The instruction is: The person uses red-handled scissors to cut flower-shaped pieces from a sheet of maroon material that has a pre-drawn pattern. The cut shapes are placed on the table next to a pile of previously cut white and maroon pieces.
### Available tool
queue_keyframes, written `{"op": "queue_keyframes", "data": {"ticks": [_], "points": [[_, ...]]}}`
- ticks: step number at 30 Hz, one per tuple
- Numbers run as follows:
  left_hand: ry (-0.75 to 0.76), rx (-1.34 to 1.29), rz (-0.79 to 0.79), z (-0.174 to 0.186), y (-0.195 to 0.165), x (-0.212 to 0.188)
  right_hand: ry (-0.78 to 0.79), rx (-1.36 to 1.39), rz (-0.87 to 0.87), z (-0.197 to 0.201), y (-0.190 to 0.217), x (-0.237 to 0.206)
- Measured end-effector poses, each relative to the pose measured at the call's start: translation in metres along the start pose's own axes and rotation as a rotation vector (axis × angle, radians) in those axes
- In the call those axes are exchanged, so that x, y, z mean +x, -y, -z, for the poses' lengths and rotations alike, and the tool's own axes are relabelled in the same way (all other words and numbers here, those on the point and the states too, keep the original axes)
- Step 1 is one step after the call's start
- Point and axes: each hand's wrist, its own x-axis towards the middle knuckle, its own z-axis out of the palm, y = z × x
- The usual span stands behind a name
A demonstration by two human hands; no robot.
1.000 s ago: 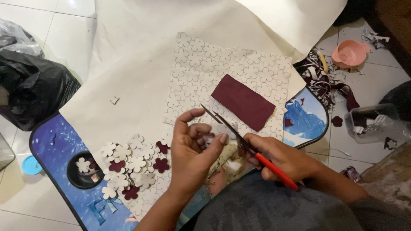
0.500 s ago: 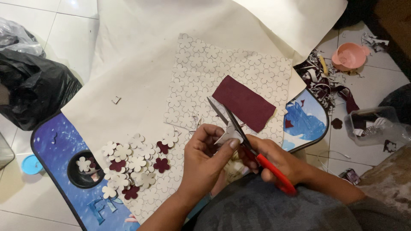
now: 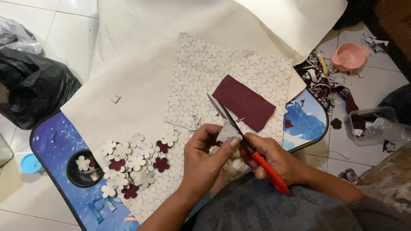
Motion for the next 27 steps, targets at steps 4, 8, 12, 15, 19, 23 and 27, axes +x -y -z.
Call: {"op": "queue_keyframes", "data": {"ticks": [4, 8, 12, 15, 19, 23, 27], "points": [[-0.033, -0.159, 0.025, -0.005, -0.005, 0.000, 0.017, -0.050, -0.005, 0.003, -0.001, -0.001], [-0.040, -0.126, 0.069, -0.007, -0.011, 0.000, 0.050, -0.116, -0.039, 0.011, 0.002, -0.007], [-0.022, -0.034, 0.148, -0.005, -0.019, -0.002, 0.083, -0.166, -0.010, 0.016, 0.003, -0.008], [-0.010, 0.013, 0.152, -0.005, -0.024, 0.000, 0.094, -0.123, -0.013, 0.016, 0.001, -0.008], [-0.025, 0.020, 0.174, -0.005, -0.029, 0.000, 0.093, -0.079, 0.000, 0.014, -0.002, -0.007], [-0.012, 0.063, 0.158, -0.002, -0.031, 0.001, 0.088, -0.031, -0.014, 0.013, -0.003, -0.007], [-0.016, 0.124, 0.122, 0.002, -0.029, 0.003, 0.081, -0.033, -0.080, 0.015, 0.000, -0.008]]}}
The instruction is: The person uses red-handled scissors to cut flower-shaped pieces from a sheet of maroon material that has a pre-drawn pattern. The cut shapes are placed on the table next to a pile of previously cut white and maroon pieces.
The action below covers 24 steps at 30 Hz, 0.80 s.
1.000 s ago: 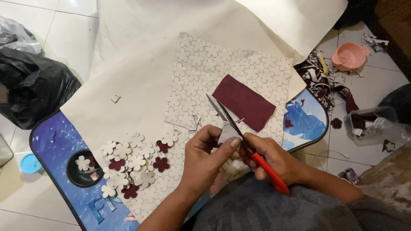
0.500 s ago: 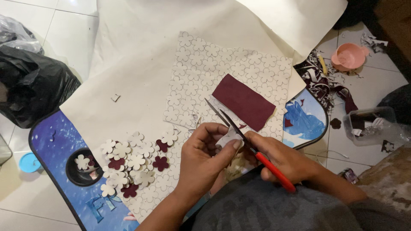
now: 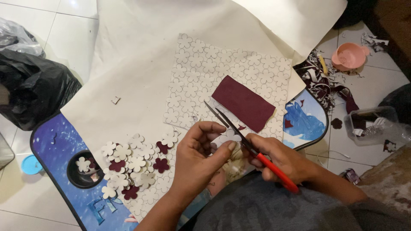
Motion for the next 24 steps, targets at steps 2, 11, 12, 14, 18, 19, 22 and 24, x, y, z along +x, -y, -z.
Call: {"op": "queue_keyframes", "data": {"ticks": [2, 11, 12, 14, 18, 19, 22, 24], "points": [[-0.010, 0.017, -0.020, 0.002, 0.001, 0.000, 0.001, 0.014, 0.020, 0.000, 0.002, 0.000], [-0.049, 0.069, -0.055, 0.010, 0.003, 0.003, -0.007, -0.001, 0.025, 0.003, 0.007, 0.001], [-0.050, 0.066, -0.056, 0.010, 0.003, 0.003, -0.010, -0.014, 0.035, 0.003, 0.007, 0.000], [-0.056, 0.032, -0.043, 0.011, 0.002, 0.003, -0.008, -0.028, 0.036, 0.003, 0.006, 0.000], [-0.068, -0.007, -0.046, 0.014, 0.002, 0.004, -0.007, -0.032, 0.048, 0.003, 0.001, 0.001], [-0.072, 0.003, -0.060, 0.014, 0.002, 0.005, -0.007, -0.028, 0.040, 0.003, 0.000, 0.001], [-0.078, 0.019, -0.078, 0.016, 0.003, 0.006, -0.004, -0.009, 0.012, 0.003, -0.003, -0.001], [-0.086, 0.020, -0.075, 0.016, 0.003, 0.007, 0.003, 0.013, -0.008, 0.003, -0.004, -0.001]]}}
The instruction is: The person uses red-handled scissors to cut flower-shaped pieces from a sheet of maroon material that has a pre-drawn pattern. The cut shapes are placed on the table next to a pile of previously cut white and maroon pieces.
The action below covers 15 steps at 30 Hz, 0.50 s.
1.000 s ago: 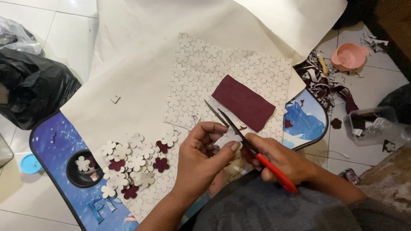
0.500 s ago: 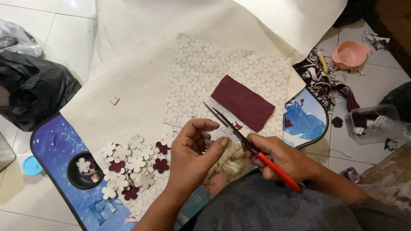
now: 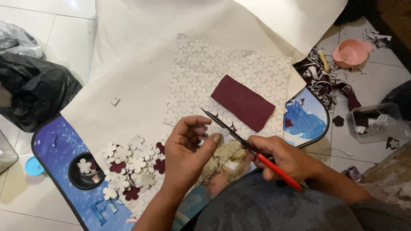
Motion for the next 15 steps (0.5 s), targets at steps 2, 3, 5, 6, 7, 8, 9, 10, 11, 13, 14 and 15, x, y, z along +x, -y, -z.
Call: {"op": "queue_keyframes", "data": {"ticks": [2, 3, 5, 6, 7, 8, 9, 10, 11, 13, 14, 15], "points": [[-0.007, -0.019, -0.016, 0.000, 0.000, -0.001, 0.008, -0.005, 0.023, 0.000, 0.000, 0.001], [-0.011, -0.039, -0.036, -0.001, 0.000, -0.001, 0.012, -0.008, 0.035, 0.001, 0.000, 0.001], [-0.023, -0.062, -0.055, -0.003, 0.000, -0.002, 0.014, 0.006, 0.020, -0.001, 0.002, 0.001], [-0.033, -0.066, -0.054, -0.005, -0.001, -0.003, 0.015, 0.013, 0.012, -0.001, 0.003, 0.001], [-0.043, -0.071, -0.053, -0.007, -0.001, -0.004, 0.020, 0.009, 0.019, -0.001, 0.004, 0.002], [-0.044, -0.067, -0.049, -0.008, -0.002, -0.005, 0.024, 0.007, 0.025, -0.001, 0.006, 0.001], [-0.045, -0.063, -0.046, -0.009, -0.003, -0.005, 0.028, 0.003, 0.031, -0.001, 0.007, 0.002], [-0.045, -0.059, -0.044, -0.009, -0.004, -0.006, 0.036, 0.001, 0.021, -0.001, 0.008, 0.002], [-0.042, -0.031, -0.022, -0.009, -0.005, -0.006, 0.045, 0.000, 0.010, -0.002, 0.010, 0.001], [-0.034, 0.024, 0.023, -0.010, -0.006, -0.007, 0.056, -0.019, 0.003, -0.002, 0.011, 0.001], [-0.024, 0.012, 0.018, -0.010, -0.007, -0.007, 0.058, -0.037, 0.007, -0.002, 0.012, 0.001], [-0.016, 0.000, 0.012, -0.011, -0.007, -0.007, 0.063, -0.054, 0.011, -0.002, 0.012, 0.001]]}}
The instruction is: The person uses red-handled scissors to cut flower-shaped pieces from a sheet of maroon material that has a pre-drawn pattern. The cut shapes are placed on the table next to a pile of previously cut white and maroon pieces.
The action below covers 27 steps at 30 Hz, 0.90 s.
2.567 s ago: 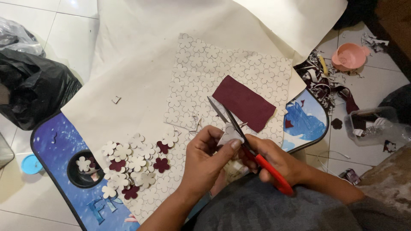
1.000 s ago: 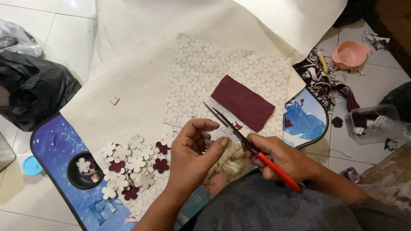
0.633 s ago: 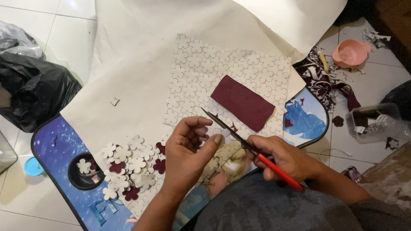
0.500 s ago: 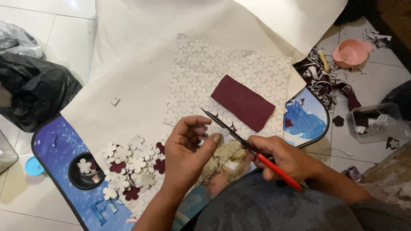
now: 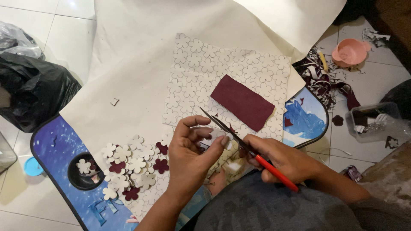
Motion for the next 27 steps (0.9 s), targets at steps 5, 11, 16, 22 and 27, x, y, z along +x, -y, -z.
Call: {"op": "queue_keyframes", "data": {"ticks": [5, 11, 16, 22, 27], "points": [[0.010, -0.031, -0.002, 0.001, -0.001, 0.001, -0.009, -0.034, 0.003, 0.001, -0.001, 0.000], [-0.008, -0.029, -0.002, 0.004, -0.004, 0.003, -0.015, -0.026, 0.045, 0.002, -0.008, 0.000], [-0.030, -0.009, -0.036, 0.007, -0.004, 0.004, -0.039, -0.011, 0.019, 0.000, -0.010, -0.002], [-0.048, 0.001, -0.073, 0.012, -0.002, 0.005, -0.028, 0.008, 0.023, 0.003, -0.009, -0.004], [-0.084, -0.060, -0.073, 0.012, 0.000, 0.006, -0.014, -0.037, -0.003, 0.003, -0.009, -0.003]]}}
